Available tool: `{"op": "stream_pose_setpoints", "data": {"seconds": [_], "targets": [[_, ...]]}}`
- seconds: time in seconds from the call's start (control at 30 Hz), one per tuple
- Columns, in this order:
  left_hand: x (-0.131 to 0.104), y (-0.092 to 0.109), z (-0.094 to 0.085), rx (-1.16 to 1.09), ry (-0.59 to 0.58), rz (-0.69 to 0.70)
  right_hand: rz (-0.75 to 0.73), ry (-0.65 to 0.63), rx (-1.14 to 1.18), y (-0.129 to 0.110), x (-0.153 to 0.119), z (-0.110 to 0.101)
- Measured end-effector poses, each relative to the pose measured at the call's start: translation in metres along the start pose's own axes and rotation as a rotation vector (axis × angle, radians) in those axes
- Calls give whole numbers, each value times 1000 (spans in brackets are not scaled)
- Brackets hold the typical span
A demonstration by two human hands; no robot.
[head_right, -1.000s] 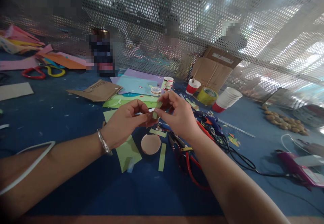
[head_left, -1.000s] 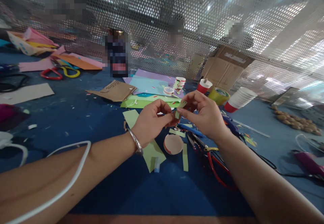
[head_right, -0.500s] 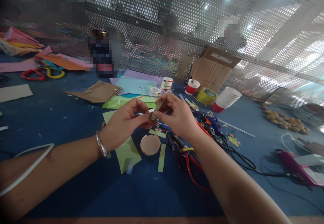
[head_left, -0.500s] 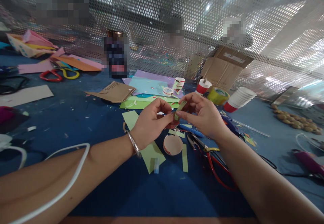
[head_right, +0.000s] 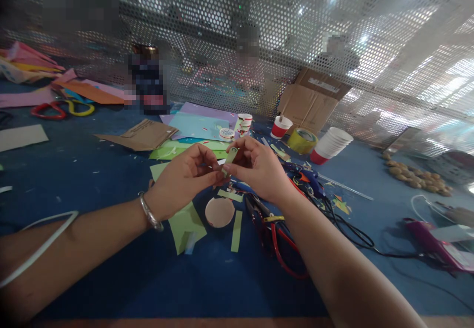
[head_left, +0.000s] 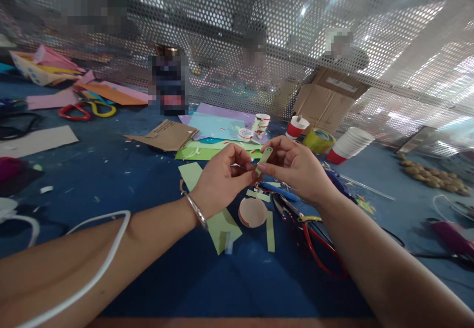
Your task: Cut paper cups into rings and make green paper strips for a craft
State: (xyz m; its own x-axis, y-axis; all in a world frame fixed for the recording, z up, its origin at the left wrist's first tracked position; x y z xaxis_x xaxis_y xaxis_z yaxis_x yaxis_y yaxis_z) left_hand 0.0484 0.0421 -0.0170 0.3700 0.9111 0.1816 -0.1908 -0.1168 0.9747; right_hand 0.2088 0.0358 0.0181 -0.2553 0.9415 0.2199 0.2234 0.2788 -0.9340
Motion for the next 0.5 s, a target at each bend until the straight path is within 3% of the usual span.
{"op": "stream_pose_setpoints", "data": {"seconds": [0.13, 0.3, 0.5], "targets": [[0, 1, 0, 7, -23, 18, 49, 0, 96, 1, 0, 0], [0, 3, 1, -45, 12, -16, 7, 99, 30, -3, 1, -9], [0, 3, 1, -388, 45, -265, -50, 119, -69, -6, -1, -14]]}}
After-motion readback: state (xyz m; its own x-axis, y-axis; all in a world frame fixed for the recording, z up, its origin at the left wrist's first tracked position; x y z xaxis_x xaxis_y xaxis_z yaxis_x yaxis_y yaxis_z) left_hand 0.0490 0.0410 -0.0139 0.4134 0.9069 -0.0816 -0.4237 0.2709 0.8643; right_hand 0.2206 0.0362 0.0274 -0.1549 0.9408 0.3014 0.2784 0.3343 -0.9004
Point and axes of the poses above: each hand's wrist, its own x-axis towards the middle knuckle, its own z-axis out of the palm, y = z × x, the point moved 4 cm from there along x, towards the middle knuckle, and after that the axes turned 3 degrees about x, right-handed, at the moved point
